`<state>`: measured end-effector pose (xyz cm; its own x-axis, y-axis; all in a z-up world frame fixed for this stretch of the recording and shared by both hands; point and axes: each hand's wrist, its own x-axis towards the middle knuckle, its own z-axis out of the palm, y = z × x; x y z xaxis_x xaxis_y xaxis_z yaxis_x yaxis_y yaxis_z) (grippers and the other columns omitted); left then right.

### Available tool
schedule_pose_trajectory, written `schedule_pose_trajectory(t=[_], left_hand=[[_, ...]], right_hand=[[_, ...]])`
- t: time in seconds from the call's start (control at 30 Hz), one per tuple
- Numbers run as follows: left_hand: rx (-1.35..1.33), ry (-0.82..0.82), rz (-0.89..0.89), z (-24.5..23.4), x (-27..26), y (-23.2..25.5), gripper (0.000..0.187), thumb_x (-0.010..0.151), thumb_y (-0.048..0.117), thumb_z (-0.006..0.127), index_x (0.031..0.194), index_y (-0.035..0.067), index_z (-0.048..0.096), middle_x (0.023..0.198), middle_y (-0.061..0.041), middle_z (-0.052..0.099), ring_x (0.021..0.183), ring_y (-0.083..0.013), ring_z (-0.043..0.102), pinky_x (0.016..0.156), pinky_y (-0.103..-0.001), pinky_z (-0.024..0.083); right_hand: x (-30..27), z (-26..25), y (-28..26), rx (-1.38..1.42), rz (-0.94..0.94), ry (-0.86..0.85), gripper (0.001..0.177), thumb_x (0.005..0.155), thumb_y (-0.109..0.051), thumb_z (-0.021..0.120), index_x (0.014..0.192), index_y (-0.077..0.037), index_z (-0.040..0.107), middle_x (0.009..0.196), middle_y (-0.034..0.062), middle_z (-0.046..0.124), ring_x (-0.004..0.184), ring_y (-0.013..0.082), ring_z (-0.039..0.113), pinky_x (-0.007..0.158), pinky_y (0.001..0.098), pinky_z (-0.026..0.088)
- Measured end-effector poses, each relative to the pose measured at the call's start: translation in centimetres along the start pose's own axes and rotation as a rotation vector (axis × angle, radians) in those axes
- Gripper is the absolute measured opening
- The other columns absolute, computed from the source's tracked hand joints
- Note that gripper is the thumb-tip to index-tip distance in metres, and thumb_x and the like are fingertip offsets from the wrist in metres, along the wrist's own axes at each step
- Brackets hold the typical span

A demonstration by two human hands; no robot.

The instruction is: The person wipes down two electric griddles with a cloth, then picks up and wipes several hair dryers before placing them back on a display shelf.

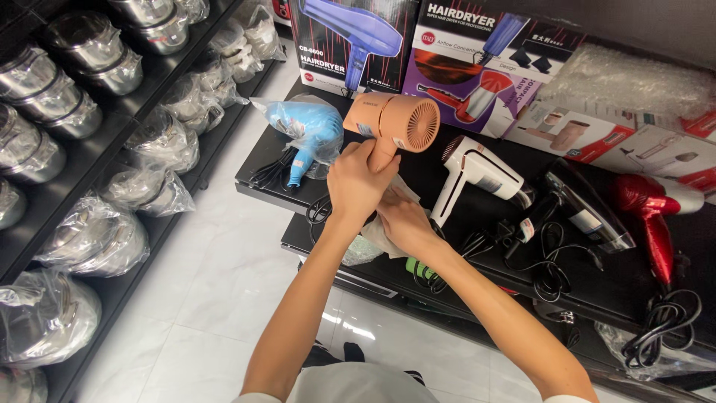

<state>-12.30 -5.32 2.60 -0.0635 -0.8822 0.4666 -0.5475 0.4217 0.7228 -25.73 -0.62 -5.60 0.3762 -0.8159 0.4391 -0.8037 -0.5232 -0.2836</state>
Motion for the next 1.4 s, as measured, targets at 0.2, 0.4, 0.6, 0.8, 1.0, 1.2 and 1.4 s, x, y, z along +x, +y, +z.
schedule_pose_trajectory(t=[0.2,0.4,0.6,0.8,1.0,1.2,1.4], left_hand=[[0.199,-0.075,-0.041,3.5,1.2,-1.9,0.039,0.08,0.043,0.08,0.093,0.007,0.069,0.098,-0.012,0.068,0.077,-0.039,0.07,0.065,-0.049,0.055],[0.252,-0.07,-0.021,6.5,2.4,-2.9,0.042,0.079,0.04,0.082,0.099,0.006,0.067,0.102,-0.018,0.065,0.08,-0.0401,0.071,0.065,-0.049,0.057],[0.302,-0.108,-0.03,9.8,2.5,-3.2,0.038,0.079,0.032,0.081,0.101,0.005,0.066,0.107,-0.018,0.064,0.087,-0.0384,0.071,0.068,-0.047,0.059],[0.35,-0.116,-0.09,12.8,1.0,-2.6,0.038,0.076,0.033,0.082,0.099,0.007,0.068,0.112,-0.016,0.062,0.105,-0.0399,0.059,0.072,-0.048,0.057],[0.422,-0.168,-0.148,13.5,0.2,-3.0,0.043,0.079,0.035,0.081,0.107,0.007,0.065,0.115,-0.016,0.055,0.113,-0.0384,0.052,0.084,-0.049,0.05],[0.522,-0.148,-0.033,13.1,-1.4,-3.2,0.032,0.082,0.016,0.072,0.113,0.01,0.067,0.133,-0.019,0.051,0.124,-0.0475,0.047,0.102,-0.065,0.039],[0.268,0.147,0.139,9.7,-2.0,-2.3,0.021,0.091,0.02,0.069,0.109,0.01,0.074,0.128,-0.011,0.07,0.128,-0.0435,0.058,0.1,-0.051,0.047]], right_hand=[[-0.8,-2.6,-0.7,0.208,0.112,0.019,0.034,0.093,0.001,0.055,0.123,-0.005,0.068,0.109,0.0173,0.075,0.103,0.0411,0.067,0.107,0.0434,0.048],[-1.6,-2.9,1.8,0.619,0.49,0.186,0.032,0.101,-0.003,0.052,0.13,-0.001,0.065,0.119,0.014,0.075,0.108,0.0213,0.07,0.097,0.032,0.051],[-2.3,-4.2,3.4,1.195,0.799,0.562,0.035,0.107,-0.006,0.047,0.138,0.0,0.061,0.128,0.0098,0.068,0.112,0.0157,0.064,0.097,0.029,0.052],[-3.2,-5.9,3.8,1.468,0.802,0.755,0.039,0.107,-0.009,0.043,0.144,-0.001,0.054,0.136,0.0129,0.063,0.12,0.0209,0.065,0.103,0.0348,0.053],[-3.8,-6.4,4.1,1.574,0.755,0.828,0.04,0.107,-0.01,0.045,0.146,-0.002,0.051,0.141,0.0104,0.061,0.126,0.0218,0.062,0.108,0.036,0.051],[-3.3,-5.9,4.7,1.842,0.735,0.69,0.046,0.103,-0.018,0.047,0.148,-0.008,0.046,0.139,0.0093,0.06,0.125,0.0231,0.063,0.108,0.0377,0.051],[-4.1,-4.8,5.7,2.053,0.721,0.6,0.039,0.11,-0.026,0.052,0.138,0.002,0.056,0.132,0.0135,0.063,0.119,0.0248,0.064,0.104,0.0371,0.053]])
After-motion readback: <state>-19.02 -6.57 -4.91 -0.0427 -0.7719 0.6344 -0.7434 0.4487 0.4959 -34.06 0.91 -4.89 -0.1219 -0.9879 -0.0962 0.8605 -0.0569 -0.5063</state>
